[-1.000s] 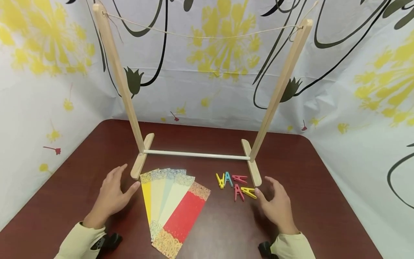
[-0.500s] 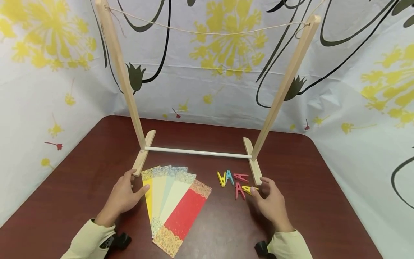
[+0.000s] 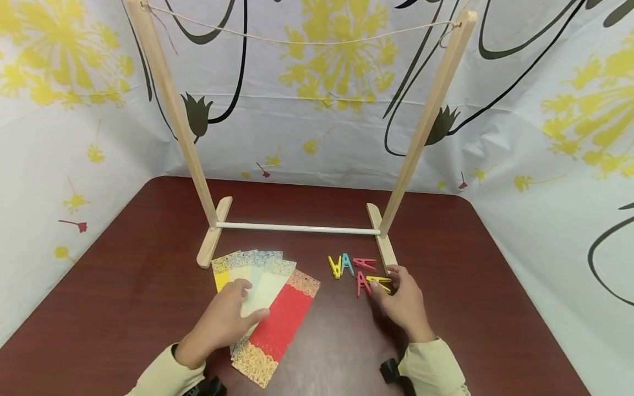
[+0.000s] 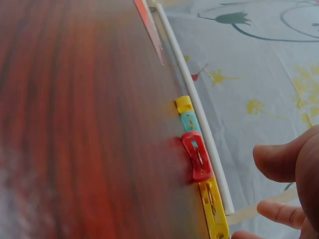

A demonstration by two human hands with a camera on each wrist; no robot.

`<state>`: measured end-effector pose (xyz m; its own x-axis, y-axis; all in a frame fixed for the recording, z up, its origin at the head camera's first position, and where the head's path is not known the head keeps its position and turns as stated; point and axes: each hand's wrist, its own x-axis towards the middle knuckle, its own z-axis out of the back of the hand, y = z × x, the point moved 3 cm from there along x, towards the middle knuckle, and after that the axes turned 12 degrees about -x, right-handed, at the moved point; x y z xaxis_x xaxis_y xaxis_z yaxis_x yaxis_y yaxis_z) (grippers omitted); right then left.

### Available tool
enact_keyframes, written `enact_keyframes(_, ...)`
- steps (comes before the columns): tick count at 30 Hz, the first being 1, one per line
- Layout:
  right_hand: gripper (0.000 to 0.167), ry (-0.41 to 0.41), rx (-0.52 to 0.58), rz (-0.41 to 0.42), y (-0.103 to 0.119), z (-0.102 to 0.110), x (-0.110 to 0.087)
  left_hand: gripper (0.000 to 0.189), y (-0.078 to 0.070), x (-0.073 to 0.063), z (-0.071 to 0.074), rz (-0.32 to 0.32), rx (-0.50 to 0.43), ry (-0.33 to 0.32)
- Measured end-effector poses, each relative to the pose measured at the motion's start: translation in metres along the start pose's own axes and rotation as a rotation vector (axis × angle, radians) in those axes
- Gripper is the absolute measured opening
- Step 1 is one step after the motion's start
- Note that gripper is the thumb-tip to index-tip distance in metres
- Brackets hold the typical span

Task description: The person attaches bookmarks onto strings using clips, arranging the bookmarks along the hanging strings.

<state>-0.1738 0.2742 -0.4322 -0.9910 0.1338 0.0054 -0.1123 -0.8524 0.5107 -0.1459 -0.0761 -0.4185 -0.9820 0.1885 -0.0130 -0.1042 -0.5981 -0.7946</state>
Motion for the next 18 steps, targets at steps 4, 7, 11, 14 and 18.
enact_keyframes(4,0.059,0.002,-0.047,0.03,0.005,0.001,0.003,0.07,-0.013,-0.002,-0.011,0.034,0.022,0.11)
enact_keyframes(7,0.058,-0.001,-0.071,0.066,0.007,0.002,0.004,0.066,-0.017,-0.001,-0.019,0.043,0.048,0.159)
enact_keyframes(11,0.057,-0.008,-0.083,0.112,0.008,0.002,0.006,0.065,-0.02,0.002,-0.03,0.055,0.106,0.183)
enact_keyframes(14,0.056,-0.019,-0.113,0.13,0.01,0.001,0.006,0.069,-0.022,0.003,-0.036,0.04,0.168,0.185)
enact_keyframes(18,0.055,-0.021,-0.157,0.148,0.015,0.0,0.006,0.075,-0.025,0.003,-0.043,-0.014,0.27,0.193)
